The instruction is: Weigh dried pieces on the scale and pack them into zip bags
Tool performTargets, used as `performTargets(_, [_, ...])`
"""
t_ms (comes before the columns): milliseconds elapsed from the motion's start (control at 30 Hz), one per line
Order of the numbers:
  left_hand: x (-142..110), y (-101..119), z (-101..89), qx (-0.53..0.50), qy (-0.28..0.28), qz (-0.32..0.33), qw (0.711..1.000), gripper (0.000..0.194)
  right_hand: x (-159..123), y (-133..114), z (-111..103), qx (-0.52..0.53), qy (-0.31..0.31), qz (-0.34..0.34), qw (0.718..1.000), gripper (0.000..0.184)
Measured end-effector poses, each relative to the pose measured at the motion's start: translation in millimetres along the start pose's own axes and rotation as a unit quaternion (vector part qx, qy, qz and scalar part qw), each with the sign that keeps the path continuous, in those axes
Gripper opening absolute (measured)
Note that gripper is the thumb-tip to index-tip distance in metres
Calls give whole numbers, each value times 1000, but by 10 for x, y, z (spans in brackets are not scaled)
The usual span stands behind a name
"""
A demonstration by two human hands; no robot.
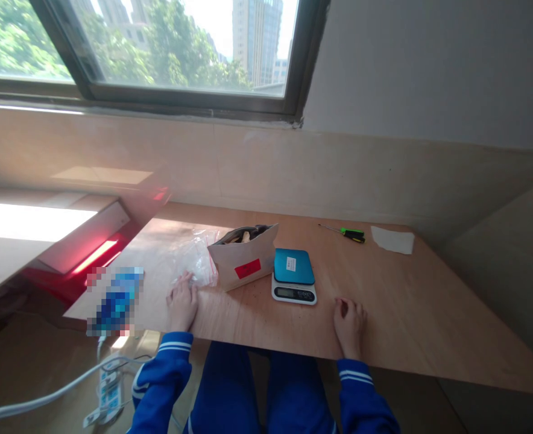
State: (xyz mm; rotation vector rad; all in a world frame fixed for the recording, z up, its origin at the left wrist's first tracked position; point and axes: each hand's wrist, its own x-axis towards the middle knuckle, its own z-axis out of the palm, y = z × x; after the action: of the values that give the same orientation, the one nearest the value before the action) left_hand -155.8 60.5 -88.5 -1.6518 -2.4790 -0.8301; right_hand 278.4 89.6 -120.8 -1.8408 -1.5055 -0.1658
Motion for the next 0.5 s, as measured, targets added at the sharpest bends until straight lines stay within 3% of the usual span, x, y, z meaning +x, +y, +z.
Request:
performTargets(200, [3,0,9,-8,5,-4,1000,43,-9,-7,-3,-8,-5,-3,1000,37])
performTargets(500, [4,-15,0,-11,2,-2,1000,43,-17,-21,-29,11,-10,-4,1000,27])
